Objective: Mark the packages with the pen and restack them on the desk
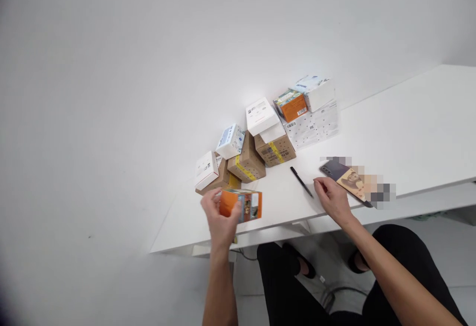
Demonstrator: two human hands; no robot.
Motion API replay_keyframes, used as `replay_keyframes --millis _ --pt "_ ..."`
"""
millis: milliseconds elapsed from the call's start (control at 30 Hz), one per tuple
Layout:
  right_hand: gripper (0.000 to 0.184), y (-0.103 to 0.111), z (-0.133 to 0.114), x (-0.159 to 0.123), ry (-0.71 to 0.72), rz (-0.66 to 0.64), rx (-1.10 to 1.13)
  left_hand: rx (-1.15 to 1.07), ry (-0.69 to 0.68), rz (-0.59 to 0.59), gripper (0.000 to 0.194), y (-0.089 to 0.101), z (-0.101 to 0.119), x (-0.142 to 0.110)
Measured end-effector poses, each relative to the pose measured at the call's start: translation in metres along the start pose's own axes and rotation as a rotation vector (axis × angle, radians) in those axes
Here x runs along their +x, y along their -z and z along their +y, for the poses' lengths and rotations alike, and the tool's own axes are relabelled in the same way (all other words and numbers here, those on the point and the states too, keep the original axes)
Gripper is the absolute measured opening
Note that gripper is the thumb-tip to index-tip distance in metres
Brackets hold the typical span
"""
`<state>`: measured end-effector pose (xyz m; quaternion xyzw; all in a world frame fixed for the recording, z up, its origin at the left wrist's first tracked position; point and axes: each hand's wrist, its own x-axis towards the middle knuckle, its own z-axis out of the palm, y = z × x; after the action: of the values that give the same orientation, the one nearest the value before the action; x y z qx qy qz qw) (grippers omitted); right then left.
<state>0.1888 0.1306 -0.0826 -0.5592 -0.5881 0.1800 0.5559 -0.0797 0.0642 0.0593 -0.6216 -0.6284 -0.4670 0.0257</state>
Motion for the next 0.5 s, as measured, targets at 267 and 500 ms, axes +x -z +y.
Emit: replay_keyframes --millis 267,500 --pt "0.025 0.002 -0.004 0.0 -0.007 -0.015 -0.04 0.135 0.143 -0.248 0.045 -0.061 0.011 -0.034" --pt "0.024 0.001 0.0 -0.001 -0.026 -0.027 -0.039 -0.006 0.218 -0.235 0.058 -0.043 -0.001 -0.063"
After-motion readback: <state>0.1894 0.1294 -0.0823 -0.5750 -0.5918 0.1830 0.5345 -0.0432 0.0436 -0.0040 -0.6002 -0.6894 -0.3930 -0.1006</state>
